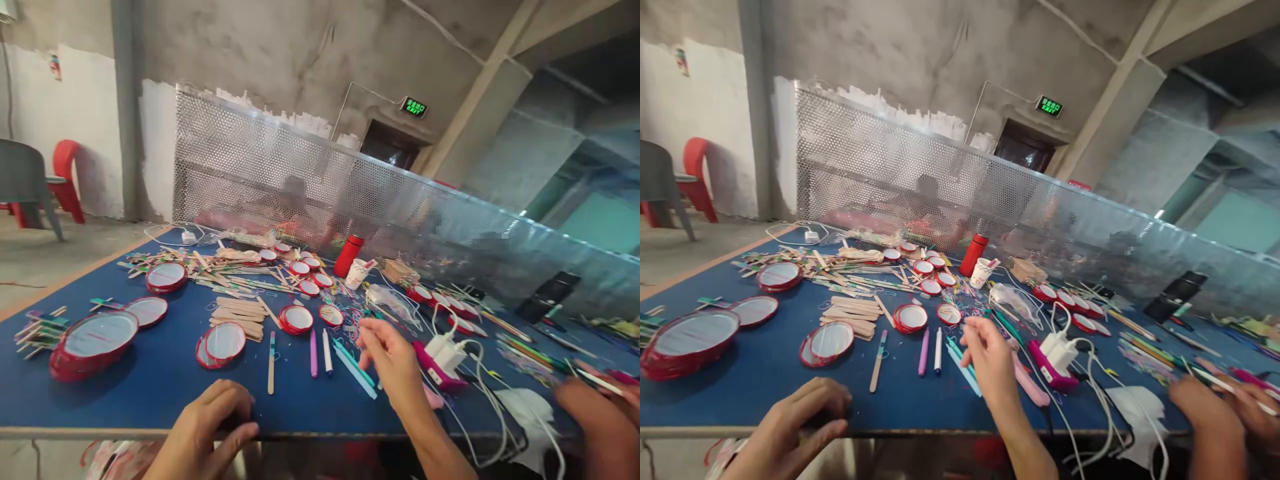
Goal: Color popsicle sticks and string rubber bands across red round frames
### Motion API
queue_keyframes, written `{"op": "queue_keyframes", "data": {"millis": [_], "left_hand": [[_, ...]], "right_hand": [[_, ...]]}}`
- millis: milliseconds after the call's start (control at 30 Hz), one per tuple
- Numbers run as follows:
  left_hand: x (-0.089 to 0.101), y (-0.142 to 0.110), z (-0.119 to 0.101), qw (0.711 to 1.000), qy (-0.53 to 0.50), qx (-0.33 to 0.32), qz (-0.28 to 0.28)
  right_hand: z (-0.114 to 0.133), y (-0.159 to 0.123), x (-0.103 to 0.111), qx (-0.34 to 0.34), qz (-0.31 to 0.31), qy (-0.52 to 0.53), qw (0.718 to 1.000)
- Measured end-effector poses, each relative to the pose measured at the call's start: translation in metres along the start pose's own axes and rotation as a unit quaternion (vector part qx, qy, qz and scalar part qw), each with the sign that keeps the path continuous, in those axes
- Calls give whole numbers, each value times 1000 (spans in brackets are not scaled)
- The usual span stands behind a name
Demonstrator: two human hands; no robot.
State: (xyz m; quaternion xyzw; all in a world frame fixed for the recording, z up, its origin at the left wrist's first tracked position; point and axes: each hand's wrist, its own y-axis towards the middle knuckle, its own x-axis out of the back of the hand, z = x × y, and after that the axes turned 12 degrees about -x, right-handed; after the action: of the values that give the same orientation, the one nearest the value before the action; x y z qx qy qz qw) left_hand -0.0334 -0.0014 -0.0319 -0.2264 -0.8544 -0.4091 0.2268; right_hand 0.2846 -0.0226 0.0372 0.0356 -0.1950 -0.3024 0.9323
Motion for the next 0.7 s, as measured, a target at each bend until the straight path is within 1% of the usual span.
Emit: {"op": "queue_keyframes", "data": {"millis": [67,100,167,267,367,433,533,600,667,700], "left_hand": [[-8,4,8,998,61,-7,-16],[-13,4,11,995,96,-11,-21],[-20,5,16,987,156,-15,-26],[-25,5,18,976,215,-16,-30],[-25,6,16,967,249,-29,-43],[-25,9,13,962,260,-36,-70],[-23,8,9,965,237,-56,-101],[-20,6,8,978,179,-58,-87],[-14,3,8,994,88,-10,-60],[-11,2,8,997,41,34,-50]], "right_hand": [[0,20,16,12,-29,-36,999],[-1,29,20,17,-32,-57,998],[-3,46,19,30,-15,-110,993],[-2,60,4,69,43,-208,975],[2,60,-22,142,104,-294,940],[4,57,-39,197,128,-336,912],[2,51,-60,271,132,-382,873],[1,48,-67,313,116,-403,852],[3,42,-68,351,88,-416,834],[5,35,-67,370,72,-419,826]]}}
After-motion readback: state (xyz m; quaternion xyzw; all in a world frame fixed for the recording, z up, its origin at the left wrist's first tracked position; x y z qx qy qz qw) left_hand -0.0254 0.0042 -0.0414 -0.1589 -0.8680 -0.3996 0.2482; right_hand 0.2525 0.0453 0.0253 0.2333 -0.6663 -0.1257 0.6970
